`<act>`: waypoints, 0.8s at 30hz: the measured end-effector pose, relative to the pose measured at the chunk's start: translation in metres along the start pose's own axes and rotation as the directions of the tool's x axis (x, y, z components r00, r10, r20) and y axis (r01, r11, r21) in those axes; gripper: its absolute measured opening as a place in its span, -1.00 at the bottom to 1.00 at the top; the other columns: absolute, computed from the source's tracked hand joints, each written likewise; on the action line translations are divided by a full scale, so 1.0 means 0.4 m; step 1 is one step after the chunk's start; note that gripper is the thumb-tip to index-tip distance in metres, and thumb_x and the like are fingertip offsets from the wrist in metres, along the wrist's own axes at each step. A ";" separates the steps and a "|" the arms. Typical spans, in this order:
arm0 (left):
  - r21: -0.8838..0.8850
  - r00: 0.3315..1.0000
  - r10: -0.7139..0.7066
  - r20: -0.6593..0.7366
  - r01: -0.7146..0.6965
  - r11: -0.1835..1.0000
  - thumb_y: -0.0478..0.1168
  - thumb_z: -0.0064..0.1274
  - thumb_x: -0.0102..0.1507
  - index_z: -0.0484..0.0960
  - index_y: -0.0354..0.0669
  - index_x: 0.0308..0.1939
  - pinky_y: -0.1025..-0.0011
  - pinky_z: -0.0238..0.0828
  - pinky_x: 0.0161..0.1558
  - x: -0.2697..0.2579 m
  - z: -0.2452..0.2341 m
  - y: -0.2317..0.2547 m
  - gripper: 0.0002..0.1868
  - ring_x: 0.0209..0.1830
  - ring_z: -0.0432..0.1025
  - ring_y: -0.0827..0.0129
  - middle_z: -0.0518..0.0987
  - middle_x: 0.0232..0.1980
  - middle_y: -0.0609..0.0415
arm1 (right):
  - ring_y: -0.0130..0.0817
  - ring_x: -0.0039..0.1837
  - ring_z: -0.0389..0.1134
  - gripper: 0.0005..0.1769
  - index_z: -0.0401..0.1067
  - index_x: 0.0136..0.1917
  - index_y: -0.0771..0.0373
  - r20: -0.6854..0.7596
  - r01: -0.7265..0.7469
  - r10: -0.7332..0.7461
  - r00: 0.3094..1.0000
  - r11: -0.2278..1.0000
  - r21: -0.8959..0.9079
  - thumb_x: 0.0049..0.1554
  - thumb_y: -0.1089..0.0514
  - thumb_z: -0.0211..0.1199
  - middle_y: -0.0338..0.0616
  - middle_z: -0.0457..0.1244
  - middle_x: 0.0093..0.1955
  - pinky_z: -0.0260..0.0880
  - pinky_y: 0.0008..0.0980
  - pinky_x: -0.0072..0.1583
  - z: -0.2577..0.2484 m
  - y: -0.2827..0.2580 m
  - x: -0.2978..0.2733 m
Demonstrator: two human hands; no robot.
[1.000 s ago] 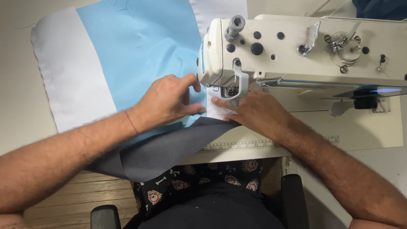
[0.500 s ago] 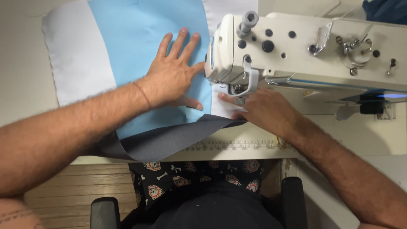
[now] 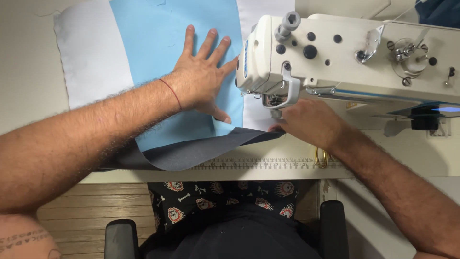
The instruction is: Preparing and aligning fabric pieces for sewing, including folding edges and trimming with scissors
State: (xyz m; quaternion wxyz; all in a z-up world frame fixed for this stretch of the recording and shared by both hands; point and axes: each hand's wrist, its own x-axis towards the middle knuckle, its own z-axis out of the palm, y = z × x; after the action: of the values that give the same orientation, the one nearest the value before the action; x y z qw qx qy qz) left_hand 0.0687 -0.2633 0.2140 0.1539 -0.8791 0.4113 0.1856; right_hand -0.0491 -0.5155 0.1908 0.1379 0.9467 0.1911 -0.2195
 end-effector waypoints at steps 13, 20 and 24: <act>-0.018 0.981 -0.045 0.191 0.049 0.999 0.79 0.01 -0.07 -0.57 0.12 0.62 -0.66 -0.70 0.28 -0.027 -0.036 0.018 0.58 0.68 -0.68 -0.14 -0.58 0.70 -0.16 | 0.03 -0.11 0.51 -0.38 0.55 -0.26 0.14 -0.018 0.046 -0.045 0.999 0.997 0.062 0.26 -0.38 0.09 -0.08 0.45 -0.21 0.49 -0.01 0.03 -0.021 -0.010 -0.010; -0.046 0.988 -0.030 0.149 0.037 0.998 0.80 -0.02 -0.09 -0.50 0.22 0.63 -0.63 -0.68 0.32 -0.033 -0.042 0.013 0.54 0.69 -0.63 -0.04 -0.53 0.71 -0.08 | 0.01 -0.07 0.48 -0.48 0.50 -0.20 0.18 -0.040 0.062 -0.059 0.997 0.995 0.084 0.24 -0.31 0.19 -0.03 0.43 -0.20 0.48 0.00 0.02 -0.021 0.009 -0.021; -0.023 0.989 -0.040 0.144 0.044 0.999 0.86 -0.08 -0.13 -0.54 0.24 0.62 -0.65 -0.69 0.29 -0.020 -0.031 0.014 0.57 0.69 -0.64 -0.01 -0.54 0.71 -0.07 | -0.03 -0.12 0.47 -0.54 0.52 -0.18 0.14 -0.068 0.070 -0.066 0.996 0.996 0.048 0.22 -0.28 0.23 -0.05 0.41 -0.25 0.50 -0.02 -0.03 -0.018 0.009 -0.022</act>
State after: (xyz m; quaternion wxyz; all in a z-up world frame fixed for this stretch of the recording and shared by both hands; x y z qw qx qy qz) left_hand 0.0620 -0.2667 0.2281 0.1755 -0.8738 0.3783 0.2501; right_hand -0.0522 -0.5187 0.2018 0.1001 0.9496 0.2220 -0.1974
